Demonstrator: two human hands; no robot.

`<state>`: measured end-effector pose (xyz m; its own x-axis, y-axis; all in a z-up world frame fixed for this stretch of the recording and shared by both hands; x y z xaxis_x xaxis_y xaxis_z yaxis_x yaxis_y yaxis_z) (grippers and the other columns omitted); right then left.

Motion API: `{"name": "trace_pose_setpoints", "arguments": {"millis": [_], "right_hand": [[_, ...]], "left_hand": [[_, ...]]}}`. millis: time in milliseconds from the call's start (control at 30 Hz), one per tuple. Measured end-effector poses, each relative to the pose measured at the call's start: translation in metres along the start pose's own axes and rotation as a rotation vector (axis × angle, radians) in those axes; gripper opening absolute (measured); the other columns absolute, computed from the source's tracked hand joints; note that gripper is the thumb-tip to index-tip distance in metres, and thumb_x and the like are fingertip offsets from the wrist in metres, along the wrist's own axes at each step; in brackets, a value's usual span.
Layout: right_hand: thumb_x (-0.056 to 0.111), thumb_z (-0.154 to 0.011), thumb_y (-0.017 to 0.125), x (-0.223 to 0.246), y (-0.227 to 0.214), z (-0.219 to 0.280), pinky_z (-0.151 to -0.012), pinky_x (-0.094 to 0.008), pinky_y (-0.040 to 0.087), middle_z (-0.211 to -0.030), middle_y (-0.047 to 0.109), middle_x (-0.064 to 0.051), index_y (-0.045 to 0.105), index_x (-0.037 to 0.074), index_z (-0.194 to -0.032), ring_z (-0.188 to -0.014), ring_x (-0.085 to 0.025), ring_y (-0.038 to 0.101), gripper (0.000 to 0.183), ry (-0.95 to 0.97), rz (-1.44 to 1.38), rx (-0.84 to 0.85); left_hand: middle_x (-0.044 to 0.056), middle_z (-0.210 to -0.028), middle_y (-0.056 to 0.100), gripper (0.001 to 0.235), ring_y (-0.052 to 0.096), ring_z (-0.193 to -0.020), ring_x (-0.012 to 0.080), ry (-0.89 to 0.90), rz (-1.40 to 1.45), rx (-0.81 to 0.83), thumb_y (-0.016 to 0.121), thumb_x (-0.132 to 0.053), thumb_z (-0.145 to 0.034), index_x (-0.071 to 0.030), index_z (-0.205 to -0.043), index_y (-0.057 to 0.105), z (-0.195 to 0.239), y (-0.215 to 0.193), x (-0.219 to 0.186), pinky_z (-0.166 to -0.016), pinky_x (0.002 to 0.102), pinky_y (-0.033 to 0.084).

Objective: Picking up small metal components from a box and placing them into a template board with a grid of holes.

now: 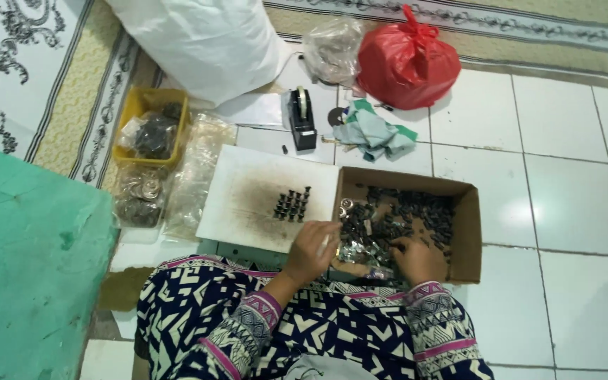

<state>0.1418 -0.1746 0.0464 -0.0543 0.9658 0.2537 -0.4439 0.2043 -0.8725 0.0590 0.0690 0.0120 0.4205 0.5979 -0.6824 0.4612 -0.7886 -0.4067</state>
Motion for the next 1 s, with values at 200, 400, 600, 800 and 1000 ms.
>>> {"name": "trace_pose_setpoints", "arguments": {"millis": [200,400,600,800,1000], "right_hand": [[0.037,-0.094,0.064,-0.081,0.132,-0.099,-0.104,-0.045,0.052,-0.121,0.071,0.001,0.073,0.036,-0.122,-0.122,-0.024,0.065,0.029,-0.019,0.035,0.062],[0.026,-0.092,0.063,-0.054,0.119,-0.088,-0.102,-0.046,0.056,-0.115,0.07,-0.009,0.077,0.025,-0.113,-0.118,-0.032,0.067,0.025,-0.099,0.013,0.062],[0.031,-0.091,0.064,-0.053,0.133,-0.098,-0.102,-0.046,0.054,-0.118,0.071,-0.006,0.077,0.029,-0.113,-0.12,-0.029,0.067,0.025,-0.071,-0.011,0.127],[0.027,-0.091,0.065,-0.038,0.127,-0.096,-0.098,-0.045,0.057,-0.113,0.072,-0.01,0.077,0.022,-0.113,-0.114,-0.032,0.069,0.026,-0.107,0.003,0.136],[0.027,-0.089,0.07,-0.035,0.128,-0.096,-0.095,-0.046,0.058,-0.109,0.072,-0.012,0.078,0.017,-0.111,-0.111,-0.034,0.07,0.026,-0.136,-0.02,0.135]], "left_hand": [[0.013,-0.097,0.068,0.026,0.068,-0.095,0.0312,-0.138,-0.025,0.419,0.067,-0.002,-0.09,-0.003,-0.116,0.069,-0.003,0.063,-0.025,-0.084,0.039,0.057],[0.018,-0.094,0.065,0.021,0.064,-0.095,0.033,-0.22,-0.31,0.696,0.062,0.004,-0.086,0.003,-0.105,0.071,0.016,0.121,0.004,-0.077,0.037,0.058],[0.017,-0.103,0.065,0.019,0.063,-0.098,0.028,-0.246,-0.489,0.777,0.064,0.001,-0.088,-0.002,-0.105,0.071,0.028,0.148,0.035,-0.071,0.03,0.058],[0.017,-0.104,0.064,0.024,0.064,-0.097,0.0278,-0.221,-0.55,0.711,0.064,-0.001,-0.09,-0.005,-0.113,0.071,0.032,0.158,0.045,-0.064,0.031,0.059],[0.016,-0.106,0.063,0.02,0.066,-0.096,0.0286,-0.164,-0.578,0.659,0.068,-0.003,-0.088,-0.005,-0.107,0.071,0.032,0.164,0.049,-0.063,0.033,0.062]]}}
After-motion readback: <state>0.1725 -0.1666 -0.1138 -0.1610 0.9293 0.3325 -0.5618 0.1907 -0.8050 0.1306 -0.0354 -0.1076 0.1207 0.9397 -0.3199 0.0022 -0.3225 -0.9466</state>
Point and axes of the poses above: each hand's wrist, its own z-axis away from the middle knuckle, its own y-axis out of the palm, x = y × z, the point moved 4 cm from there along -z, towards the middle knuckle
